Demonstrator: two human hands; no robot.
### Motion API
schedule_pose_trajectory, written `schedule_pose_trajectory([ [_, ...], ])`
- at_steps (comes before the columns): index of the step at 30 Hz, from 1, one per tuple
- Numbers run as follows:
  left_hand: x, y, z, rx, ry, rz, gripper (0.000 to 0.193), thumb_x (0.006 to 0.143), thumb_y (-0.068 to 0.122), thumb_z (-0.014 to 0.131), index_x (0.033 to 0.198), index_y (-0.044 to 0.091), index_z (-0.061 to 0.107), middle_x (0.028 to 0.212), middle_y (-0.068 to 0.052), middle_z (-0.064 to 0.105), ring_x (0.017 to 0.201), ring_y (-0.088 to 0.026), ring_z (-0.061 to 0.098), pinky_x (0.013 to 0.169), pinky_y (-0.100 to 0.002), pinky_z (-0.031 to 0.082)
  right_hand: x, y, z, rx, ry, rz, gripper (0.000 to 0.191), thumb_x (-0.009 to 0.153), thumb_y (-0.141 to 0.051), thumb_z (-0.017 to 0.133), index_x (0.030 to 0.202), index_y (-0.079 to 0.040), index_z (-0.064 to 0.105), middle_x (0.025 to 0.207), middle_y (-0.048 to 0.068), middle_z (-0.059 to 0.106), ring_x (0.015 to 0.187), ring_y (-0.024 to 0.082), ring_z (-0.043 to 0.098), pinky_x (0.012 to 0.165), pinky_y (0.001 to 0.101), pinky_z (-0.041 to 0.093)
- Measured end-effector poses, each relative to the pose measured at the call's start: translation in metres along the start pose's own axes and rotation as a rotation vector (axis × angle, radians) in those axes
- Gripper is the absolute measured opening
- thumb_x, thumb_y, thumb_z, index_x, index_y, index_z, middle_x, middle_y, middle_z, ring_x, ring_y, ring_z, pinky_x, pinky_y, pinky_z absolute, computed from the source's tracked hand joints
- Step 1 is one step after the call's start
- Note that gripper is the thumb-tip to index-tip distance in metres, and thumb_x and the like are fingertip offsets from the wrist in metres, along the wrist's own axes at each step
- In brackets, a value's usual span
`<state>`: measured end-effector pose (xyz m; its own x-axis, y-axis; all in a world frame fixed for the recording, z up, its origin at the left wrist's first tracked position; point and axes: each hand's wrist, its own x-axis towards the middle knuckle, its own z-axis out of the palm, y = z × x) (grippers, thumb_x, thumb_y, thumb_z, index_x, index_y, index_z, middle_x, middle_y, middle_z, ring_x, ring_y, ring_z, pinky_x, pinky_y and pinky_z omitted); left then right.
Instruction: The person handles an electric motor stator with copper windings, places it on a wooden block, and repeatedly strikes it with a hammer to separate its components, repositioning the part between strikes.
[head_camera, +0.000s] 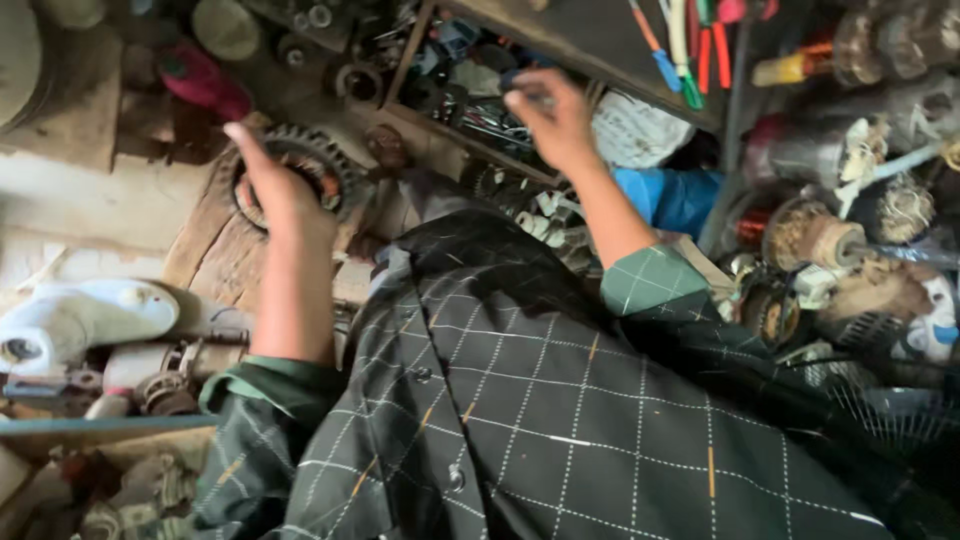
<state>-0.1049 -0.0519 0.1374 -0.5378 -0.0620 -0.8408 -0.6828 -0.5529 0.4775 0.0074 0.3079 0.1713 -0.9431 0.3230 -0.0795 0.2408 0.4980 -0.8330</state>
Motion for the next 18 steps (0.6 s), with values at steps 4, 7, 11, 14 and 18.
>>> schedule_pose_trajectory([
  [4,0.036,0.001,0.025,0.043,-0.041,-0.075,0.071,0.076,0.074,0.064,0.117,0.016,0.067,0.087,0.002,0.075,0.069,-0.016,0.069,0.053,-0.035,0.047,0.002,0.043,-0.104,-0.152,0.358,0.074,0.027,0.097,-0.022,0.082,0.114,-0.004,0.072,0.098,0.006,0.075,0.089,0.014,0.069,0.079,0.028,0.056],
  [7,0.047,-0.01,0.045,0.132,0.113,0.009,0.079,0.075,0.063,0.082,0.121,-0.001,0.071,0.102,-0.007,0.083,0.087,-0.022,0.078,0.072,-0.038,0.066,0.007,0.066,-0.144,-0.158,0.472,0.063,0.026,0.097,-0.021,0.082,0.114,-0.003,0.072,0.098,0.004,0.074,0.089,0.011,0.069,0.081,0.0266,0.056],
  [11,0.042,-0.022,0.057,0.505,0.635,-0.002,0.076,0.063,0.053,0.092,0.104,-0.01,0.078,0.096,-0.01,0.079,0.077,-0.024,0.07,0.071,-0.038,0.06,0.03,0.073,-0.136,-0.038,0.411,0.046,0.022,0.099,-0.018,0.08,0.112,-0.003,0.071,0.098,0.003,0.074,0.089,0.01,0.069,0.08,0.027,0.055],
  [14,0.038,-0.026,0.051,0.254,0.513,0.099,0.063,0.063,0.028,0.09,0.104,-0.015,0.069,0.092,-0.017,0.079,0.067,-0.026,0.074,0.066,-0.042,0.064,0.061,0.058,-0.104,-0.015,0.332,0.017,0.022,0.098,-0.018,0.081,0.111,-0.003,0.071,0.096,0.003,0.073,0.085,0.012,0.067,0.074,0.0277,0.052],
  [18,0.031,-0.039,0.02,0.142,0.375,0.285,0.056,0.067,0.012,0.088,0.109,-0.014,0.062,0.096,-0.018,0.076,0.07,-0.027,0.07,0.066,-0.042,0.059,0.111,0.033,-0.068,-0.113,0.213,-0.161,0.022,0.101,-0.019,0.081,0.112,-0.003,0.07,0.098,0.006,0.077,0.088,0.017,0.075,0.079,0.0311,0.058],
])
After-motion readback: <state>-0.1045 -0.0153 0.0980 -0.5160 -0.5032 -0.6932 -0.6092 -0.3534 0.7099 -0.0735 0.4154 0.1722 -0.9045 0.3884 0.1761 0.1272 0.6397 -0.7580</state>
